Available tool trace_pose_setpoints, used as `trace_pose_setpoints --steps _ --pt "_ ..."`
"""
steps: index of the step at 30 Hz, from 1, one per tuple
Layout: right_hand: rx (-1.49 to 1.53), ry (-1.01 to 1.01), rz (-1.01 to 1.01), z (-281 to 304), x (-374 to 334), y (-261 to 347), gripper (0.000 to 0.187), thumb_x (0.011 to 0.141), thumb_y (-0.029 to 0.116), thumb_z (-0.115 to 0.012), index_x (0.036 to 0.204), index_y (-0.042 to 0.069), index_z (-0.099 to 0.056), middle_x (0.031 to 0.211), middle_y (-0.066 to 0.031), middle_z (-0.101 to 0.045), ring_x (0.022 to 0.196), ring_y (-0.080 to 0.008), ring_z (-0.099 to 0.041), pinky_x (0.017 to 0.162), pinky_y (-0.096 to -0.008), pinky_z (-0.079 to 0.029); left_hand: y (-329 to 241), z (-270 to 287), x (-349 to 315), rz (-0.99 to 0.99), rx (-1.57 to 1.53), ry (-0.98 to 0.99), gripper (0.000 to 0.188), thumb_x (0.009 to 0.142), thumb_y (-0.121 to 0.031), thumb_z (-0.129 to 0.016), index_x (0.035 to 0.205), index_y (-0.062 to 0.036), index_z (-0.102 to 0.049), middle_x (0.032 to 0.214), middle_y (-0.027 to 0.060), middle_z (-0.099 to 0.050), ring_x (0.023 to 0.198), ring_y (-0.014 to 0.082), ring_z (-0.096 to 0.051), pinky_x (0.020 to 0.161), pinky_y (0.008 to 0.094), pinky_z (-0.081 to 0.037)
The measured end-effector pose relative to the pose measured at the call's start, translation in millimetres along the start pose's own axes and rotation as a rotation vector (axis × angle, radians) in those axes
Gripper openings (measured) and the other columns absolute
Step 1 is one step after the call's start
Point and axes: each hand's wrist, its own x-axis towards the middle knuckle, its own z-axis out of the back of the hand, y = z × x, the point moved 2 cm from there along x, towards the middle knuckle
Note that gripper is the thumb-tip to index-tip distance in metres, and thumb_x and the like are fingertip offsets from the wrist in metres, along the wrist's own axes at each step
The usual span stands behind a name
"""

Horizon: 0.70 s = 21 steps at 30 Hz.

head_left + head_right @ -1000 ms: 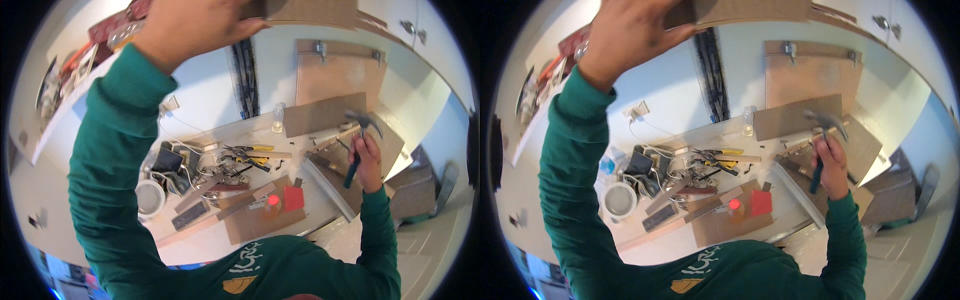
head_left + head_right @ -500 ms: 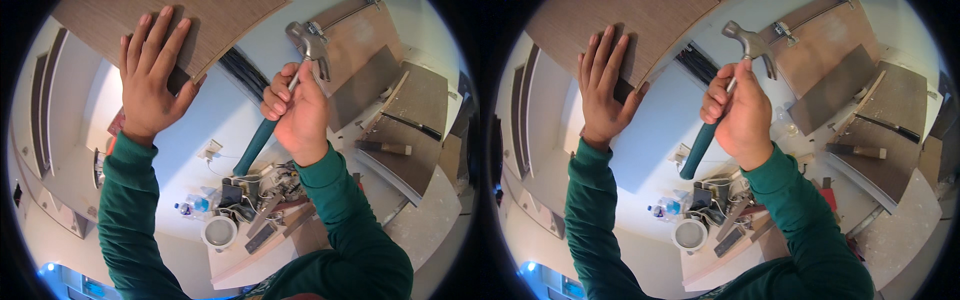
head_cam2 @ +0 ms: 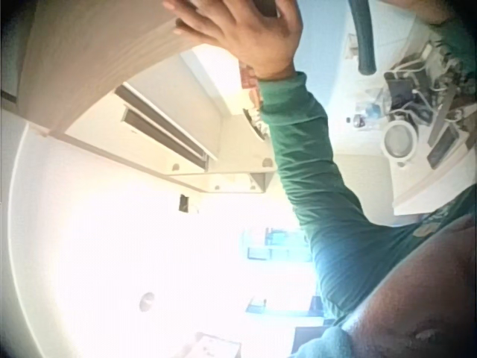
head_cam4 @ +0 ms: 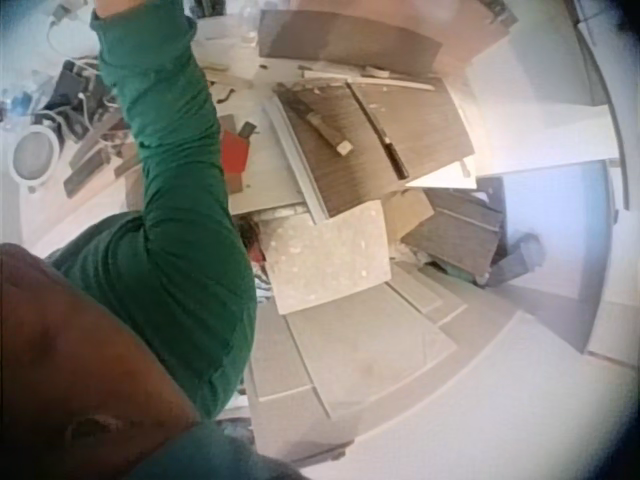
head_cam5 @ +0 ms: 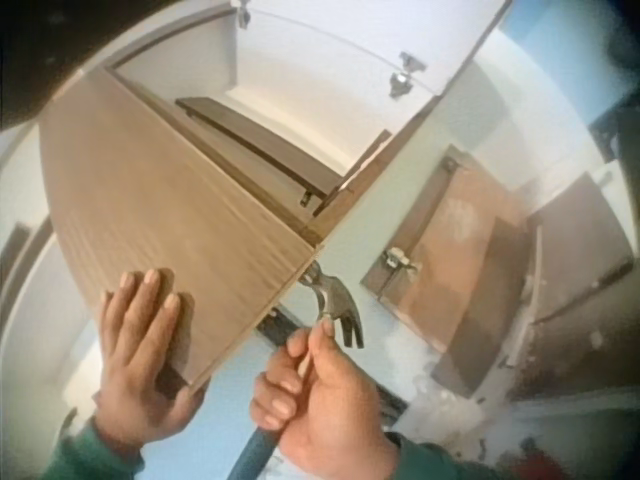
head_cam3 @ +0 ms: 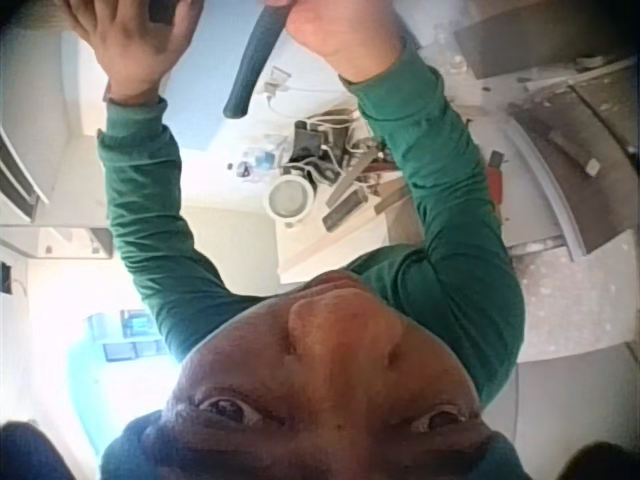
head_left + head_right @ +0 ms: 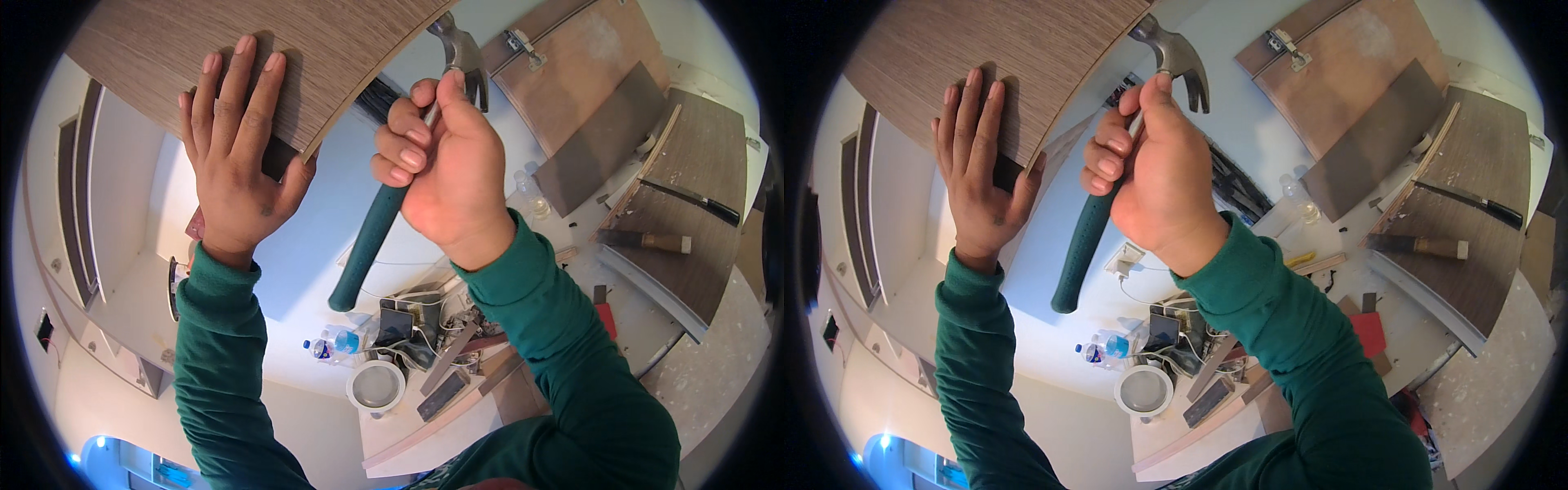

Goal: The person sands a cabinet door edge with a red sanding block, then uses a hammer and chisel to adjust the door frame. They place a small wooden trim piece along the door edge and tap it into place with the hammer.

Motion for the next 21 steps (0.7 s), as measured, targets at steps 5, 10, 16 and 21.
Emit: trace_pose_setpoints --steps 5,10,16,21 --pt "-0.038 0.046 0.01 9 0 2 0.035 0.105 0.048 -0.044 0.091 0.015 -0.05 0.069 0.0028 -0.039 0.057 -0.0107 -0.037 0.055 -0.0281 -0.033 1 3 -1 -0.016 -0.014 -0.012 0.079 0.073 -0.023 -0.072 0.149 -0.0145 -0.049 0.157 0.0116 -0.04 0.149 0.0344 -0.03 0.119 0.0563 -0.018" --pt "-0.399 -0.044 0.24 15 -13 25 0.031 0.101 0.042 -0.055 0.097 0.012 -0.055 0.073 -0.003 -0.047 0.061 -0.0177 -0.046 0.057 -0.0344 -0.039 -1 5 -1 -0.034 -0.053 -0.068 0.078 0.074 -0.023 -0.071 0.148 -0.0177 -0.05 0.156 0.0114 -0.042 0.148 0.0342 -0.032 0.119 0.0558 -0.018" --pt "-0.841 -0.005 0.189 6 -36 69 0.031 0.102 0.037 -0.056 0.101 0.007 -0.059 0.072 -0.0014 -0.045 0.059 -0.0123 -0.044 0.055 -0.0273 -0.036 4 5 -8 0.029 -0.09 -0.035 0.08 0.071 -0.025 -0.067 0.147 -0.0149 -0.047 0.158 0.0137 -0.037 0.147 0.0389 -0.028 0.119 0.0603 -0.018" --pt "-1.269 -0.063 0.044 0 -57 81 0.03 0.104 0.034 -0.053 0.107 0.005 -0.061 0.07 0.0033 -0.043 0.057 -0.0075 -0.041 0.052 -0.0234 -0.033 7 5 -14 0.017 -0.08 -0.084 0.08 0.071 -0.025 -0.068 0.147 -0.014 -0.046 0.156 0.0136 -0.038 0.148 0.0369 -0.028 0.12 0.0608 -0.018"
